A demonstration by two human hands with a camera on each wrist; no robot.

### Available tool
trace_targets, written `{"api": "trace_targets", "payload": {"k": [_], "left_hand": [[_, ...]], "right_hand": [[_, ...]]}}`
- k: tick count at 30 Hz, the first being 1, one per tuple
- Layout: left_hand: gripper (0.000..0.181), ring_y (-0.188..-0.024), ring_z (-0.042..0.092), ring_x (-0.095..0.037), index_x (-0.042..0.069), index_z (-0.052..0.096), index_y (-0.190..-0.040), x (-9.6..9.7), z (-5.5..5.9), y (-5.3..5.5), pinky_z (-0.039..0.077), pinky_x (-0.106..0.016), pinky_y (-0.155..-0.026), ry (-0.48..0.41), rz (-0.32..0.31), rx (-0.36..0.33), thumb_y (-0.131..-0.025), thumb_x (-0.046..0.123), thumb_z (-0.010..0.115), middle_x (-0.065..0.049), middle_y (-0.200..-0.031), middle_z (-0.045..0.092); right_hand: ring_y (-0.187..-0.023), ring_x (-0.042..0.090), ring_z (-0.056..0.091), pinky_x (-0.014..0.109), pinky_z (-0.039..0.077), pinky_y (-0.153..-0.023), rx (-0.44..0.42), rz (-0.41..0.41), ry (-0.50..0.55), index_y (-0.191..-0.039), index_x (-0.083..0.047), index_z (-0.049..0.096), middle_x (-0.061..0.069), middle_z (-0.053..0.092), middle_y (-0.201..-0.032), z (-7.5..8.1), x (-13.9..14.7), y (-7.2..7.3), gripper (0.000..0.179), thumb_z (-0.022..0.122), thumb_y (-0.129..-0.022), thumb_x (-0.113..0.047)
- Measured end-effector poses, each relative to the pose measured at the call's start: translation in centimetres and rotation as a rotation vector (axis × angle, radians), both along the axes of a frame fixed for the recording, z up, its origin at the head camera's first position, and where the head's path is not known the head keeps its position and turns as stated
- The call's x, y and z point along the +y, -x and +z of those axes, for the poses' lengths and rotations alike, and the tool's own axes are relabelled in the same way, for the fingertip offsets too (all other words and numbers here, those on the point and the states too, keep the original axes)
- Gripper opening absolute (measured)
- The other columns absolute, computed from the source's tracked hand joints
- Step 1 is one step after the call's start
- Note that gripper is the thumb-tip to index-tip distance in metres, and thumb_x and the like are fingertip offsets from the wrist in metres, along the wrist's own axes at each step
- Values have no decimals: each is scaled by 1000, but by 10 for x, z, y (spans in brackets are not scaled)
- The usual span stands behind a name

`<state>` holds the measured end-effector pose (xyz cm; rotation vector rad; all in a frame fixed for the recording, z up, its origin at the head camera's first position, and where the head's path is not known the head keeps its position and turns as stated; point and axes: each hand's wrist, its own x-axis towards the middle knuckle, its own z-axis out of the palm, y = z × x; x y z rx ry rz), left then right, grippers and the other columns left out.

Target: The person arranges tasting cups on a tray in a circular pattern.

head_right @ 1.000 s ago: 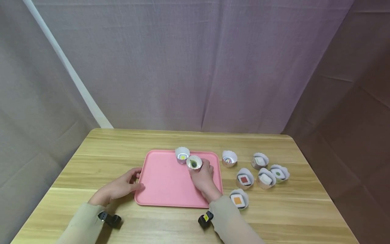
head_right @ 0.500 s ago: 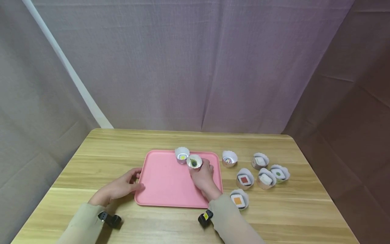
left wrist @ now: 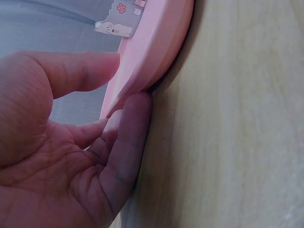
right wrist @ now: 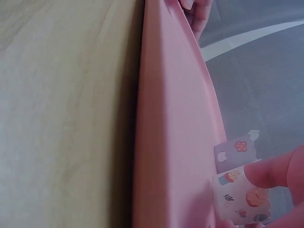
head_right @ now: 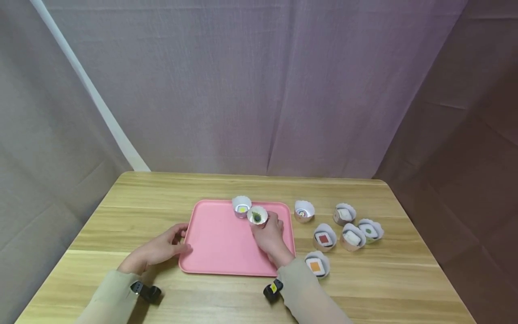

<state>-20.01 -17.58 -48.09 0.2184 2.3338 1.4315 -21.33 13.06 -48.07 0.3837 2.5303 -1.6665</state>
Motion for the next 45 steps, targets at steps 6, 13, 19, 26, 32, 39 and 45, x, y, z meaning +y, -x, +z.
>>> {"api": "trace_targets", "payload": {"k": [6,13,19,26,32,39,45], "left_hand": [[65,-100,47,-25,1,38,-143,-1,-2,0,42,-34,-83,-18,14,-7,-88,13,69,-13,-118,45],[63,-98,47,-24,1,39,-142,-1,-4,3,42,-34,-81,-33,17,-7,-88,13,69,-12,-117,46],[65,-100,47,-25,-1,36,-142,-3,-2,1,44,-33,-81,-70,-3,-7,-87,12,68,-15,-119,44],[67,-103,48,-26,-1,36,-143,-3,-2,1,44,-35,-85,-62,6,-12,-87,13,70,-15,-120,45],[66,-104,48,-26,2,38,-143,-1,-2,1,45,-39,-87,-54,32,-29,-86,13,70,-13,-119,46],[66,-104,48,-26,3,38,-143,0,-2,0,45,-40,-88,-37,38,-31,-86,14,70,-13,-120,46],[66,-105,47,-26,3,38,-143,-1,-3,1,45,-40,-87,-40,37,-34,-86,14,70,-13,-120,45]], "right_hand": [[-115,34,43,48,38,-97,37,10,-2,-143,-1,29,23,35,-130,10,4,-7,74,72,-86,-21],[-119,35,43,49,38,-97,121,140,-31,-143,-5,32,19,38,-136,44,23,-25,72,71,-87,-23],[-113,29,48,45,42,-93,165,246,-181,-137,-8,43,15,48,-128,58,59,-42,60,69,-89,-33],[-110,34,55,50,46,-89,281,333,-296,-126,-7,53,13,57,-122,51,106,-60,55,73,-85,-38],[-113,32,56,48,45,-93,296,329,-337,-123,-10,54,12,57,-122,42,134,-78,55,74,-83,-43],[-105,26,58,36,46,-84,316,299,-399,-124,-10,54,7,60,-116,38,154,-91,55,75,-83,-40],[-103,23,58,33,46,-81,328,301,-404,-126,-6,54,8,61,-116,32,163,-94,57,76,-83,-35]]}}
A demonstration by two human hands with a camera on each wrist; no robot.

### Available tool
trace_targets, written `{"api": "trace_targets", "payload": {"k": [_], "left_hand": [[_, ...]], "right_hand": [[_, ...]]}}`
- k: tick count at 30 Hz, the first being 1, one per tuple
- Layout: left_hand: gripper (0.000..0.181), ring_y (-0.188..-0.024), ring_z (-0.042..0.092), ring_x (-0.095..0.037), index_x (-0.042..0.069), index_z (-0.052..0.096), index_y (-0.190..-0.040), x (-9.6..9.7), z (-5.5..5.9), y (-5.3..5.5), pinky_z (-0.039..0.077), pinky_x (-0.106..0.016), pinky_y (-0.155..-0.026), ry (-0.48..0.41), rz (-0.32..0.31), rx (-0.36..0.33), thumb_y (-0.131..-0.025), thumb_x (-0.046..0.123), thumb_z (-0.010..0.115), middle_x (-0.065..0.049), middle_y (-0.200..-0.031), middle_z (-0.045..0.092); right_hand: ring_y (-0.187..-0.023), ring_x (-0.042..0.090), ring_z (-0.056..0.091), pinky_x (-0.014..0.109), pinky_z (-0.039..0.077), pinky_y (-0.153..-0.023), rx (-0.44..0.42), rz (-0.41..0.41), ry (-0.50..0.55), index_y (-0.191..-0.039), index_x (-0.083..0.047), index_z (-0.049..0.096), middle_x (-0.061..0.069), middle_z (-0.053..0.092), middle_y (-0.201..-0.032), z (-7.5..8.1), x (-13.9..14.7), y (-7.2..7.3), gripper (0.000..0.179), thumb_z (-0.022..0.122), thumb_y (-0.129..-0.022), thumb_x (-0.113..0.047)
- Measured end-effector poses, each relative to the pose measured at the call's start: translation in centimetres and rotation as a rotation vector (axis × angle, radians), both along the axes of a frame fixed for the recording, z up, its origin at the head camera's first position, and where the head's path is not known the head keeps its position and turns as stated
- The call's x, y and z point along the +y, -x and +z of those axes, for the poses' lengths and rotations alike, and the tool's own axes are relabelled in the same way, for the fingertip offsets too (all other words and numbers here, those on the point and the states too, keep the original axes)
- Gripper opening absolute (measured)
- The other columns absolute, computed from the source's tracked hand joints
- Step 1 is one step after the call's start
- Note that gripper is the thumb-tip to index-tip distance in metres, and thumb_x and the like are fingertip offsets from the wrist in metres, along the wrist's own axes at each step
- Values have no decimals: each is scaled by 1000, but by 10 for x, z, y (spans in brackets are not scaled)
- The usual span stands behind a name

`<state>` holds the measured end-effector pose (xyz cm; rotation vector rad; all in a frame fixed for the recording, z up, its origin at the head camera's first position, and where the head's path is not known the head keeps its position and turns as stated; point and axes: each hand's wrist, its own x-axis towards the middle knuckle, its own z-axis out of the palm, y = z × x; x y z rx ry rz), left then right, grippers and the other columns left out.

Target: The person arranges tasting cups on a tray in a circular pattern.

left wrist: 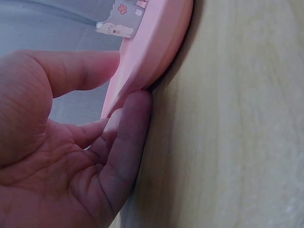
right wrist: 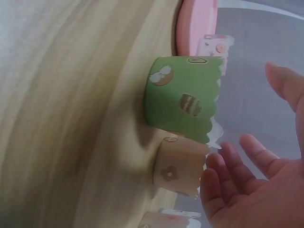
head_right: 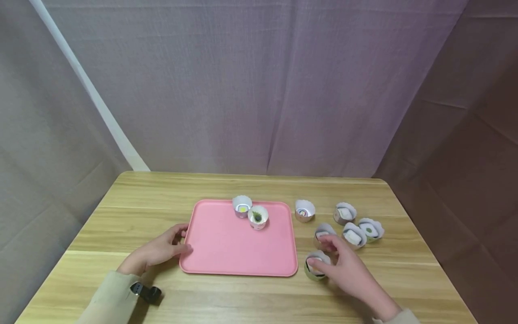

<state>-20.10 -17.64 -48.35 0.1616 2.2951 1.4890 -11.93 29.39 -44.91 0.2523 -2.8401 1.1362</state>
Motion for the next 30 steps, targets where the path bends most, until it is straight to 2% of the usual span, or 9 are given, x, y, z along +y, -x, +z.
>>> {"api": "trace_targets", "payload": {"k": [3,9,20,30], "left_hand": [[65,-104,48,-26,4,39,-143,0,0,0,46,-39,-86,-1,-1,-3,-87,14,70,-13,-120,45],[66,-103,48,-26,2,38,-143,1,-1,0,46,-38,-86,-8,3,2,-86,12,70,-13,-119,45],[65,-101,47,-26,1,37,-142,0,-3,2,46,-35,-83,-14,-28,23,-87,11,69,-14,-118,45],[66,-100,48,-26,-2,35,-143,-1,-2,2,46,-33,-80,-35,-46,34,-87,10,68,-16,-119,44]], "right_hand": [[-101,23,57,33,46,-80,7,0,-5,-126,-4,55,8,61,-114,-3,2,-1,57,77,-82,-34],[-101,21,53,28,46,-81,-45,3,18,-127,-6,53,6,58,-114,-9,3,-2,61,77,-81,-38],[-93,22,58,27,49,-73,-242,44,225,-134,-1,40,15,53,-122,-24,7,-4,76,83,-76,-24],[-90,17,59,27,49,-74,-256,156,260,-130,4,38,18,57,-108,-30,12,-5,72,82,-76,-16]]}}
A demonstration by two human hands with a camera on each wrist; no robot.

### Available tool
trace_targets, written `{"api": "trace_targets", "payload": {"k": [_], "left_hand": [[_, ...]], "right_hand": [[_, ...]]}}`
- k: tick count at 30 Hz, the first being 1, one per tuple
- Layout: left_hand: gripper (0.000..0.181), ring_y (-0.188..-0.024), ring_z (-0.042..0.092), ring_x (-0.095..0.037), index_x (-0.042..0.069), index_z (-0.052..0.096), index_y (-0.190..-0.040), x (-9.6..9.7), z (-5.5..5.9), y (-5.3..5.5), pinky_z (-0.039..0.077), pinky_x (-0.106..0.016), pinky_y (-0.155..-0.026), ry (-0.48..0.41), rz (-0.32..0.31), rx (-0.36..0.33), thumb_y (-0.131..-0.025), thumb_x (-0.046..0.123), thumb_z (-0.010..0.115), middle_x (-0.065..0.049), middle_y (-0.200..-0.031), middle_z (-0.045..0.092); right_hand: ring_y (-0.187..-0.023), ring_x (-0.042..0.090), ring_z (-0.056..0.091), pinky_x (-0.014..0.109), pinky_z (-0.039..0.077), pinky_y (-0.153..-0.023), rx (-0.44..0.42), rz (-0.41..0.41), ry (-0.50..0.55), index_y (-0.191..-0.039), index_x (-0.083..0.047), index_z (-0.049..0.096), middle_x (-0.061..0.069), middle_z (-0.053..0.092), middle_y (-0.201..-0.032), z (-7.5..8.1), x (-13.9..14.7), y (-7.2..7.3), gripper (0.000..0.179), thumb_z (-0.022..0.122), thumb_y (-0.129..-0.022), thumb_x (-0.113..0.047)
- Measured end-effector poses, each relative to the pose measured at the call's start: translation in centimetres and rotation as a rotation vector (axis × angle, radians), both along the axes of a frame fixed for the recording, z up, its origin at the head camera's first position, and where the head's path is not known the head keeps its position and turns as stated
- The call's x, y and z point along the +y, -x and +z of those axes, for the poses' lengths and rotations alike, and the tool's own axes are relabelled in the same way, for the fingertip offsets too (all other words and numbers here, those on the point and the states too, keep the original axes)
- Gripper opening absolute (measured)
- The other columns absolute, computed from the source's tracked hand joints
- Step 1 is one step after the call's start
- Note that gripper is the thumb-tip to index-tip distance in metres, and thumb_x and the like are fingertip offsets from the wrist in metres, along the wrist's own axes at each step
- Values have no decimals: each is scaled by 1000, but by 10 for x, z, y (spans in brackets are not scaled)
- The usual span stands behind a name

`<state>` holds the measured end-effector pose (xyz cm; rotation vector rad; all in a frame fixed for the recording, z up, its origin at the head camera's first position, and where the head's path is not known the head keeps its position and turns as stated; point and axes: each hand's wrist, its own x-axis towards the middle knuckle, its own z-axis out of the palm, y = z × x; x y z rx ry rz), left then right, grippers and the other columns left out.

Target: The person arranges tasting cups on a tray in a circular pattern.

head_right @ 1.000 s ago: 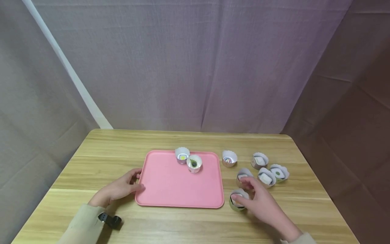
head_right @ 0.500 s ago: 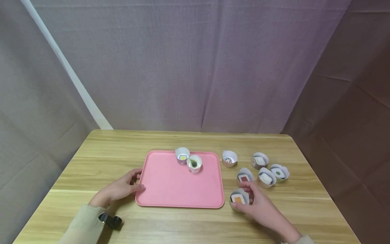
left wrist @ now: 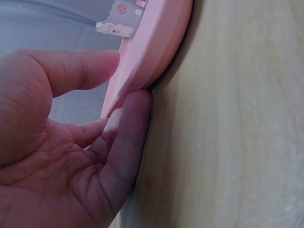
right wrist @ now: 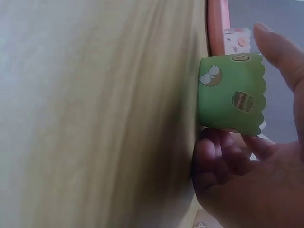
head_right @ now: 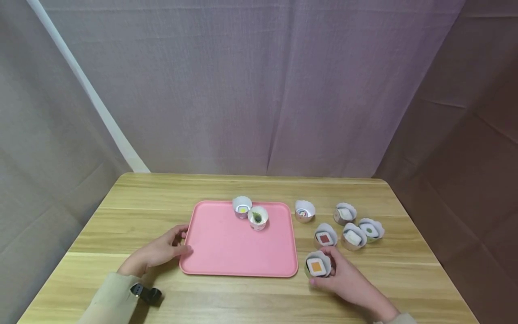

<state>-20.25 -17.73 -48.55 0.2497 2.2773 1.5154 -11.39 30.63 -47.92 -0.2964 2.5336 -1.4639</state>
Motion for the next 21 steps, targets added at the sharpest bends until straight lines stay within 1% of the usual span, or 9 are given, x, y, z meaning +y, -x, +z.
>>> {"api": "trace_targets", "payload": {"k": [6,8,12,17,21], "left_hand": [[67,-100,47,-25,-1,35,-144,1,-3,0,43,-34,-81,18,22,1,-87,11,69,-14,-118,45],[67,-99,46,-25,0,37,-143,1,-2,0,43,-34,-81,27,29,1,-87,11,70,-13,-117,45],[66,-98,46,-25,0,37,-143,1,-1,0,43,-34,-80,35,26,3,-87,11,70,-13,-117,45],[66,-98,47,-25,-1,37,-143,1,0,-1,43,-34,-80,39,26,9,-87,11,70,-13,-117,45],[66,-99,47,-25,-1,38,-142,1,-1,-1,43,-34,-81,42,28,9,-86,12,70,-12,-117,46]], "right_hand": [[-95,15,58,26,47,-80,-27,6,-58,-131,-1,39,11,57,-111,-6,3,1,74,84,-75,-23],[-96,16,58,26,47,-80,-45,6,-64,-131,-1,39,11,57,-111,-7,4,4,74,83,-76,-24],[-97,18,58,26,47,-80,-54,7,-74,-131,0,40,11,57,-111,-8,6,7,74,83,-76,-24],[-97,18,57,26,47,-80,-47,2,-87,-130,-1,43,10,57,-111,-8,4,6,71,83,-76,-26],[-93,16,56,26,46,-78,-46,-20,-115,-127,-3,46,8,58,-107,-5,1,5,67,82,-77,-28]]}}
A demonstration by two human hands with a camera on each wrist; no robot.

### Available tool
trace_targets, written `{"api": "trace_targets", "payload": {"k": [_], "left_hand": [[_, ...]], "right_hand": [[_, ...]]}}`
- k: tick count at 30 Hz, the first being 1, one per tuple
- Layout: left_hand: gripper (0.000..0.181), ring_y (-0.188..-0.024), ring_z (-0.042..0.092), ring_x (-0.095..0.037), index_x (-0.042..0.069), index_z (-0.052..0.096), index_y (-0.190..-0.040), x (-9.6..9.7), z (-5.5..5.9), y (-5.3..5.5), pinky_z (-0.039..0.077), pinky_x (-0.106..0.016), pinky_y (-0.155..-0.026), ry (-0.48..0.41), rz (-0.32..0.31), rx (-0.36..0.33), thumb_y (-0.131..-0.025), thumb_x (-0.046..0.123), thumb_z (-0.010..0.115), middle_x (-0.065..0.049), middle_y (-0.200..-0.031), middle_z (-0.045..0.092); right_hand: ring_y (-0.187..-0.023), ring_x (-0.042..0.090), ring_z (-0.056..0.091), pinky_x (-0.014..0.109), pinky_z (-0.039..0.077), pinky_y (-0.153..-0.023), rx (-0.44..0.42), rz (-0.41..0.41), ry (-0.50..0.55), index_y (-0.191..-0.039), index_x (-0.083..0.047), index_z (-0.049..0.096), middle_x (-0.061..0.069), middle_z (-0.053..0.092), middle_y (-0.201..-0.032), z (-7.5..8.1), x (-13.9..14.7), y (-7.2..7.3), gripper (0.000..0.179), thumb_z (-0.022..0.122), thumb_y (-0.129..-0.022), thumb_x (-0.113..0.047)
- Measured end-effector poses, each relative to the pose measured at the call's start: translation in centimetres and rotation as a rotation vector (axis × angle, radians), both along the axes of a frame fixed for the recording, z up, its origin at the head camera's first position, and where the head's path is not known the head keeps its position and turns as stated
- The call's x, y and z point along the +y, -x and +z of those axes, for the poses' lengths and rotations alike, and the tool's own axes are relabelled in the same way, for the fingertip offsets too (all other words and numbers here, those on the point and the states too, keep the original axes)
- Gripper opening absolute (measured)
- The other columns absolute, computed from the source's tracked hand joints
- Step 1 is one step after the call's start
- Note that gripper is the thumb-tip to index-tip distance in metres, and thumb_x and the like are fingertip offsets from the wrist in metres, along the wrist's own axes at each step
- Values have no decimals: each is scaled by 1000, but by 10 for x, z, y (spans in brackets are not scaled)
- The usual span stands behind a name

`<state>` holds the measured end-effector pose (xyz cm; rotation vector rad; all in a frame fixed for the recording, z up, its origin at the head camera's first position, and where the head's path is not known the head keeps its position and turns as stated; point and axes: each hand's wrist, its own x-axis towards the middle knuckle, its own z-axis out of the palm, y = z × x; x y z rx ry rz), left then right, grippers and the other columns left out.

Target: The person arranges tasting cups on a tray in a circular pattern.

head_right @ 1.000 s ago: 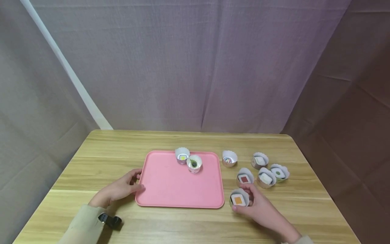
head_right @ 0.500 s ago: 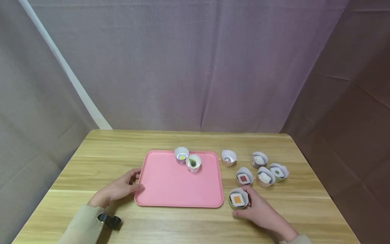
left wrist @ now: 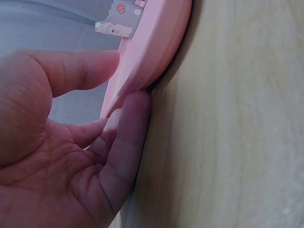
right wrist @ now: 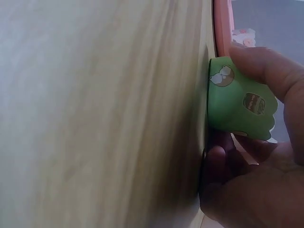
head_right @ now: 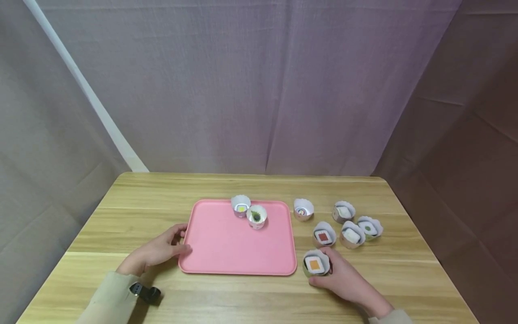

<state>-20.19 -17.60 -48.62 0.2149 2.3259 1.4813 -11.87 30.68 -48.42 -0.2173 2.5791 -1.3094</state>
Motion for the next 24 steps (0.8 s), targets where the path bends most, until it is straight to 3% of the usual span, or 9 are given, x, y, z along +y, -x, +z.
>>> {"api": "trace_targets", "payload": {"k": [6,14,24], "left_hand": [[67,-101,47,-25,-1,37,-143,0,-1,1,43,-34,-82,-22,5,-12,-86,11,70,-13,-118,45],[67,-104,46,-25,0,37,-143,0,-1,0,42,-36,-86,0,11,-15,-86,14,71,-12,-120,45],[68,-104,47,-25,-1,37,-143,0,-1,0,42,-37,-86,4,13,-7,-86,12,71,-12,-120,46]], "right_hand": [[-93,16,56,26,45,-78,5,-44,-45,-121,-6,50,5,59,-105,3,-5,-1,59,81,-77,-31],[-88,13,57,26,46,-76,49,-41,-60,-115,-7,53,4,60,-99,2,-6,-3,52,80,-79,-32],[-88,15,55,27,46,-74,67,-73,-56,-120,-9,53,4,60,-100,16,-32,3,60,81,-76,-38]]}}
